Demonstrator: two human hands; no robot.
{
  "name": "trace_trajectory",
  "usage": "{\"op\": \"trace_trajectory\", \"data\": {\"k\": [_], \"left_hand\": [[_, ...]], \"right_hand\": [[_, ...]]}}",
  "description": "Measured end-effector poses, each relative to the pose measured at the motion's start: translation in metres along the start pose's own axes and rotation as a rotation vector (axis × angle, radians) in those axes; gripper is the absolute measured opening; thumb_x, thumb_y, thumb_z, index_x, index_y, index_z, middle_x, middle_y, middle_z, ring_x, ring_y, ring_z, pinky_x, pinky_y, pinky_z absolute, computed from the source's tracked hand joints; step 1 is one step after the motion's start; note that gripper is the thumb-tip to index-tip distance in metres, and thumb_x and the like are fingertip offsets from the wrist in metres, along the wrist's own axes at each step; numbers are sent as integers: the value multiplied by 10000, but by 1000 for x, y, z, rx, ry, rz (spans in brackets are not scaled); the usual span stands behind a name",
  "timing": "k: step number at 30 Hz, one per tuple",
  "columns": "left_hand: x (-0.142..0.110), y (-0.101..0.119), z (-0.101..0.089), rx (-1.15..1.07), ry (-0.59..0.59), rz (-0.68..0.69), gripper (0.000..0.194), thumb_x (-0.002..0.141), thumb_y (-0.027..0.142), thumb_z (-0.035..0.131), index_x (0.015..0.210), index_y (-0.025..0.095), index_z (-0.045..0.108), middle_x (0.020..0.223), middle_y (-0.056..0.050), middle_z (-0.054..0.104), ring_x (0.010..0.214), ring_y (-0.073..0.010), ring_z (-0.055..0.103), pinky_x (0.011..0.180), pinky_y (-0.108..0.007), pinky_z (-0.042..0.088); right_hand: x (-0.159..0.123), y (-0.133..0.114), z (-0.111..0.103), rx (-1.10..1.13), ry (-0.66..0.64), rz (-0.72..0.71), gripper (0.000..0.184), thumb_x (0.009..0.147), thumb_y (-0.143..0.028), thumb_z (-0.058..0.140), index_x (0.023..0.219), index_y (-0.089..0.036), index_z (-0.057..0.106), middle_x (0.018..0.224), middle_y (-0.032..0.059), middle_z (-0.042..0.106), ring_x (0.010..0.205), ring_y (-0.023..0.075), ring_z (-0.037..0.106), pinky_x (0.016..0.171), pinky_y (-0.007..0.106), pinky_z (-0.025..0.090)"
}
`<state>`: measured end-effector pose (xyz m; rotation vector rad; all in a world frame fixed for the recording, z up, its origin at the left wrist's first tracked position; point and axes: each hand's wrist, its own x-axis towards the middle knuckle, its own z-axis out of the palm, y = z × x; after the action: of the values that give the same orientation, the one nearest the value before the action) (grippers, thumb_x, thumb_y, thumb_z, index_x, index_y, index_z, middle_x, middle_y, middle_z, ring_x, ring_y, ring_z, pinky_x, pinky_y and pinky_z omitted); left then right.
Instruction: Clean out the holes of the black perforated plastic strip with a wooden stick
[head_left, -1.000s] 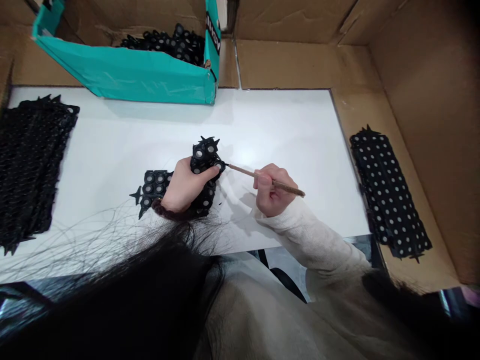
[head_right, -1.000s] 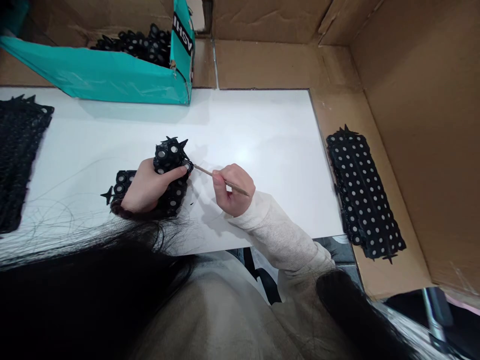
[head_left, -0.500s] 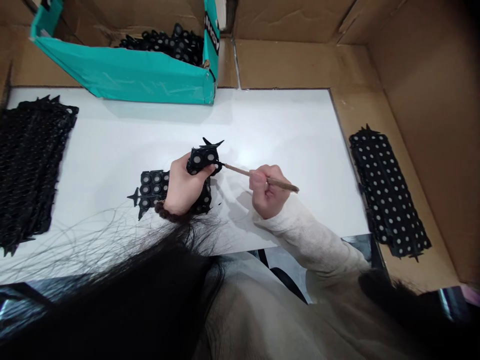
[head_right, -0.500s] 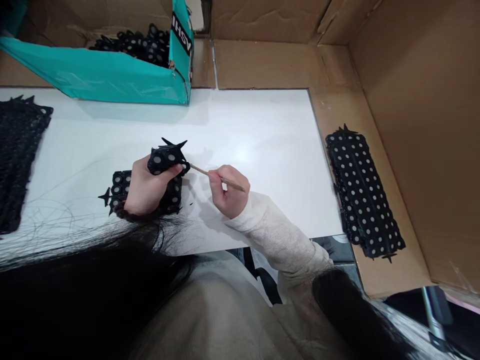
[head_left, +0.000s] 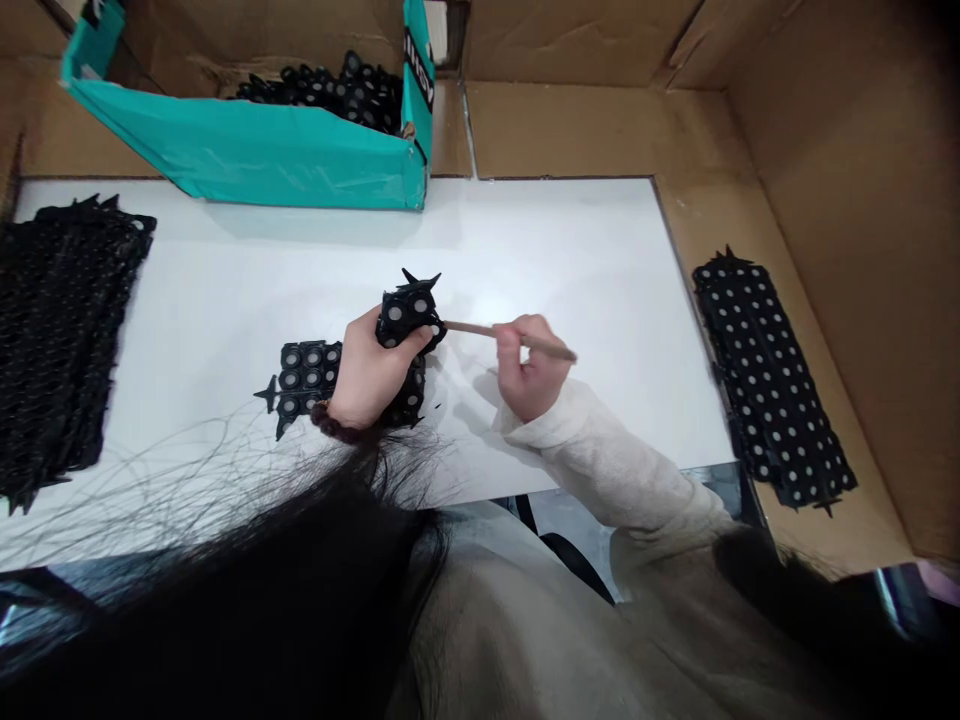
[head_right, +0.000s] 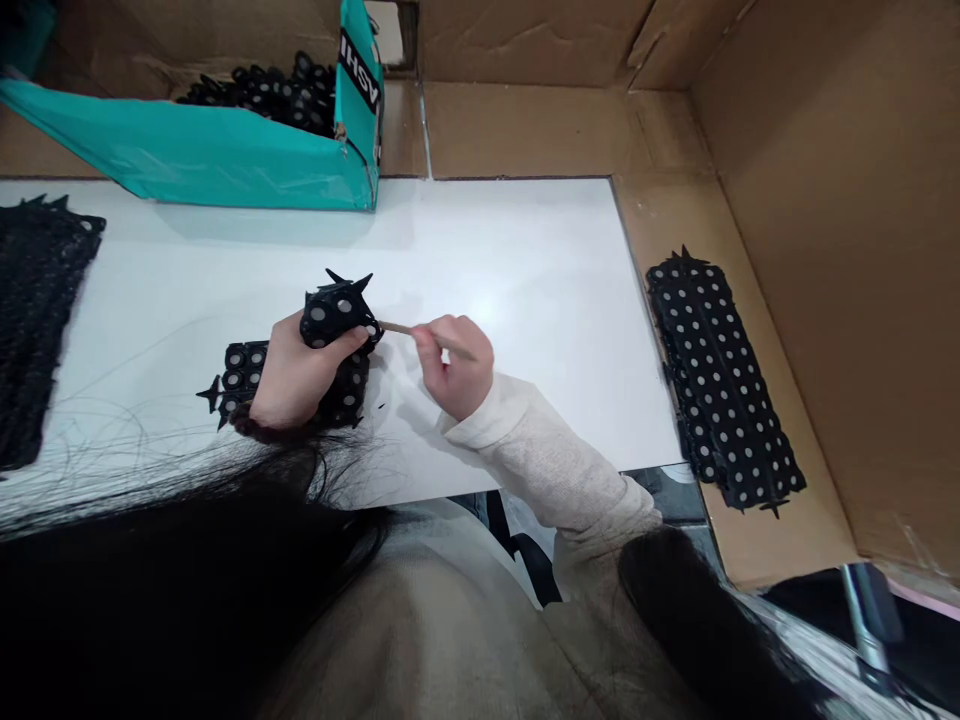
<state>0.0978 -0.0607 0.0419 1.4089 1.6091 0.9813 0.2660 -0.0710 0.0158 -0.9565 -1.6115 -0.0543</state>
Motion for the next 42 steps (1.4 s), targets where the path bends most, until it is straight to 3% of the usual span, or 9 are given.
{"op": "trace_trajectory", "data": {"k": [4, 7, 11, 14, 18, 22, 27, 37, 42], "left_hand": [[9, -2, -14, 47, -184, -64, 309, 640, 377, 715, 851, 157, 665, 839, -61, 698, 792, -226, 634, 752, -343, 530], [13, 0, -25, 164, -302, 7, 387, 618, 364, 734, 944, 166, 669, 911, -64, 704, 831, -234, 637, 794, -344, 520], [12, 0, -26, 315, -193, 27, 336, 748, 482, 603, 789, 155, 671, 739, -63, 682, 727, -234, 626, 717, -342, 511], [10, -4, -21, 269, -146, -22, 384, 757, 530, 582, 723, 155, 656, 702, -64, 673, 699, -232, 621, 649, -325, 504], [9, -8, -18, 10, -143, -103, 383, 723, 536, 629, 776, 159, 671, 767, -65, 698, 720, -216, 637, 635, -300, 516], [11, -10, -21, -179, -169, -165, 392, 678, 510, 687, 843, 155, 688, 849, -82, 711, 784, -226, 655, 664, -312, 537], [11, -6, -24, -97, -245, -207, 386, 517, 389, 820, 801, 157, 699, 831, -72, 719, 799, -245, 661, 694, -337, 543], [10, -5, -23, -156, -267, -300, 413, 548, 388, 798, 877, 161, 693, 902, -74, 719, 855, -257, 667, 758, -376, 545], [8, -2, -22, -84, -235, -215, 387, 567, 408, 787, 839, 156, 674, 880, -59, 715, 847, -244, 659, 753, -357, 539]], "right_hand": [[1, 6, -4, 29, 98, 187, 190, 932, -231, 396, 752, -210, 452, 623, -41, 411, 486, 59, 419, 447, 243, 328], [-2, 7, -8, 54, 77, 215, 195, 932, -257, 412, 744, -209, 433, 612, -44, 403, 475, 56, 415, 447, 244, 338], [-7, 6, -11, 126, 43, 211, 154, 930, -250, 411, 783, -214, 437, 610, -45, 413, 483, 63, 429, 446, 239, 355], [-11, 5, -12, 184, 42, 165, 115, 925, -233, 401, 818, -220, 443, 606, -44, 414, 504, 75, 457, 439, 232, 357], [-12, 5, -9, 216, 20, 32, 114, 902, -198, 417, 791, -221, 423, 578, -50, 391, 497, 82, 435, 450, 240, 352], [-12, 4, -8, 213, 2, 10, 119, 888, -167, 438, 778, -213, 427, 570, -55, 378, 484, 69, 392, 465, 239, 343], [-10, 3, -10, 197, -21, -20, 127, 900, -176, 413, 780, -214, 413, 553, -58, 372, 478, 70, 390, 464, 240, 346], [-10, 1, -8, 293, 36, 2, 70, 892, -171, 428, 854, -222, 455, 552, -56, 386, 488, 87, 425, 481, 255, 365], [-12, 1, -9, 265, 6, 29, 91, 902, -180, 408, 829, -229, 432, 569, -45, 388, 496, 96, 418, 472, 266, 348]]}}
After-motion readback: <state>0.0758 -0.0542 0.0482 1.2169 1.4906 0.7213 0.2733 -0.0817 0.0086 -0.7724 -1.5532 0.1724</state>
